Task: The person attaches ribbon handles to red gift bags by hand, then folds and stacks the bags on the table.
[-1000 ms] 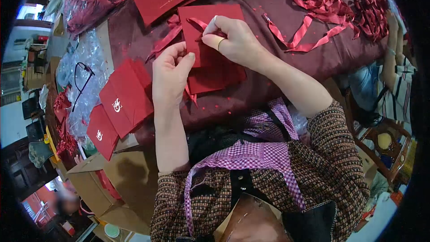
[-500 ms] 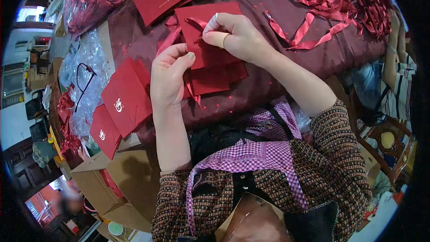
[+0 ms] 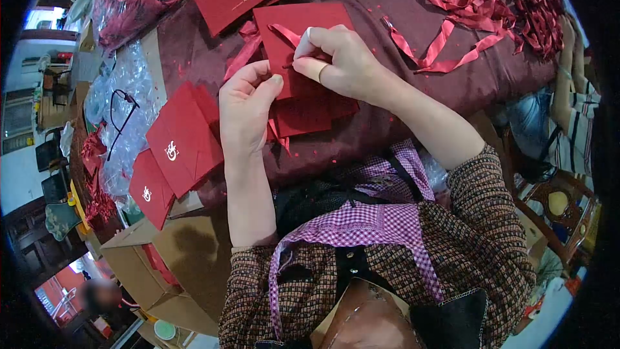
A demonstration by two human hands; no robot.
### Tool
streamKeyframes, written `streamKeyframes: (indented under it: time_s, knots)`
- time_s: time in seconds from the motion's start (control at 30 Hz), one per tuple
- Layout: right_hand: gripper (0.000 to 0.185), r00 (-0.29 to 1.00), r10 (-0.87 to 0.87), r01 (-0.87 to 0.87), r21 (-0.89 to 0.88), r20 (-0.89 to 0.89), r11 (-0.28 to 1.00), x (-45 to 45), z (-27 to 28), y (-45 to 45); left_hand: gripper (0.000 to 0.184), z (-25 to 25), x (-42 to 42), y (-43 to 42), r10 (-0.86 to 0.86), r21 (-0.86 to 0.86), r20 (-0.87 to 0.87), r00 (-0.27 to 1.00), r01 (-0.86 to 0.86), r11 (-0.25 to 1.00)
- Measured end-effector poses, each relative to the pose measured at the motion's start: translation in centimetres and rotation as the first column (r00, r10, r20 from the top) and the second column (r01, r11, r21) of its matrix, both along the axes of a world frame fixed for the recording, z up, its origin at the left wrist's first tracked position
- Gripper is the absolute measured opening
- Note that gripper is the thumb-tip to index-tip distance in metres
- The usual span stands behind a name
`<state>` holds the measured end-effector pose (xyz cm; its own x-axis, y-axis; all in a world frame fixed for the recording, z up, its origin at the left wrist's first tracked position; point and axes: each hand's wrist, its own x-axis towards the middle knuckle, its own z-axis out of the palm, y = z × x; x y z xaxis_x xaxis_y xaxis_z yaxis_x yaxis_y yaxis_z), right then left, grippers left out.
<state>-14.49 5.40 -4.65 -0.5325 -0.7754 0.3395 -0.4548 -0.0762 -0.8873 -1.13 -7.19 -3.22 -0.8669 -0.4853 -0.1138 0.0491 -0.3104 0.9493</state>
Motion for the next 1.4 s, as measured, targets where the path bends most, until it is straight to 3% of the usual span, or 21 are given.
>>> streamKeyframes:
  time_s: [0.1,0.13,0.2,0.27,0.3,0.43,0.53,0.6,0.67,0.73,0.8,0.97,1.0,1.07,1.13,1.17,1.27,1.4]
  knots:
    - [0.008,0.992,-0.007,0.006,-0.011,-0.123,1.0,0.2,0.1,0.1,0.022,0.0,-0.2,0.3,0.013,-0.033,0.002,1.0,-0.013,0.999]
    - [0.009,0.939,-0.063,0.041,-0.073,-0.339,0.997,0.3,0.0,0.0,0.022,-0.2,-0.1,0.4,0.014,-0.033,0.002,1.0,-0.014,0.999]
    - [0.014,0.757,-0.152,0.074,-0.148,-0.635,0.986,0.4,-0.1,-0.1,0.021,-0.7,-0.2,0.5,0.069,-0.257,0.06,0.996,-0.051,0.965]
    - [0.014,0.725,-0.166,0.097,-0.139,-0.668,0.986,0.6,-0.1,-0.1,0.019,-0.8,-0.4,1.0,0.085,-0.333,0.066,0.994,-0.058,0.941]
    - [0.014,0.689,-0.178,0.12,-0.131,-0.703,0.984,0.6,0.0,0.0,0.019,-1.1,-0.4,1.1,0.116,-0.448,0.062,0.991,-0.076,0.891]
    - [0.013,0.756,-0.174,0.134,-0.111,-0.632,0.985,1.0,0.1,0.3,0.015,-0.9,-0.5,1.8,0.135,-0.683,-0.017,0.991,-0.11,0.722]
    - [0.012,0.88,-0.144,0.109,-0.103,-0.454,0.989,0.6,0.4,0.4,0.018,-0.4,-0.7,2.3,0.126,-0.878,-0.058,0.99,-0.111,0.466]
    - [0.011,0.948,-0.04,0.046,0.014,-0.317,0.999,0.4,1.1,0.8,0.019,-0.1,-0.6,2.6,0.068,-0.854,-0.059,0.996,-0.085,0.513]
    - [0.011,0.923,-0.031,0.03,-0.009,-0.383,1.0,0.1,1.6,1.1,0.021,0.0,-0.4,2.5,0.022,-0.892,-0.132,0.991,-0.128,0.434]
    - [0.011,0.909,0.005,0.006,0.025,-0.417,1.0,0.1,2.8,2.0,0.023,1.4,0.7,2.2,-0.059,-0.826,-0.054,0.997,-0.011,0.564]
    - [0.011,0.95,0.068,-0.041,0.093,-0.306,0.995,0.6,4.9,3.2,0.024,3.4,1.7,2.3,-0.158,-0.723,-0.016,0.987,0.098,0.684]
    - [0.012,0.945,0.041,-0.044,0.0,-0.326,0.999,2.5,7.0,4.8,0.024,5.7,2.8,3.2,-0.186,-0.818,-0.079,0.979,0.043,0.573]
    - [0.012,0.943,0.022,-0.029,-0.016,-0.332,0.999,2.9,7.1,5.0,0.021,5.5,2.8,3.3,-0.185,-0.867,-0.114,0.976,-0.007,0.498]
    - [0.014,0.931,0.0,-0.027,-0.07,-0.366,0.997,3.5,6.6,5.2,0.019,6.0,3.1,3.7,-0.19,-0.86,-0.095,0.977,0.015,0.51]
    - [0.014,0.894,0.068,-0.09,-0.029,-0.443,0.996,4.1,6.9,5.8,0.014,6.1,3.5,3.6,-0.227,-0.857,-0.042,0.973,0.082,0.51]
    - [0.014,0.855,0.163,-0.143,0.079,-0.492,0.987,4.3,7.4,6.3,0.014,6.3,3.7,3.6,-0.223,-0.856,-0.049,0.973,0.074,0.511]
    - [0.015,0.828,0.266,-0.245,0.108,-0.494,0.964,4.1,8.8,7.5,0.013,7.0,4.5,4.1,-0.312,-0.876,0.024,0.95,0.17,0.451]
    - [0.016,0.851,0.161,-0.183,0.006,-0.5,0.983,4.4,8.1,7.3,0.013,7.3,4.8,4.5,-0.305,-0.878,-0.024,0.952,0.126,0.461]
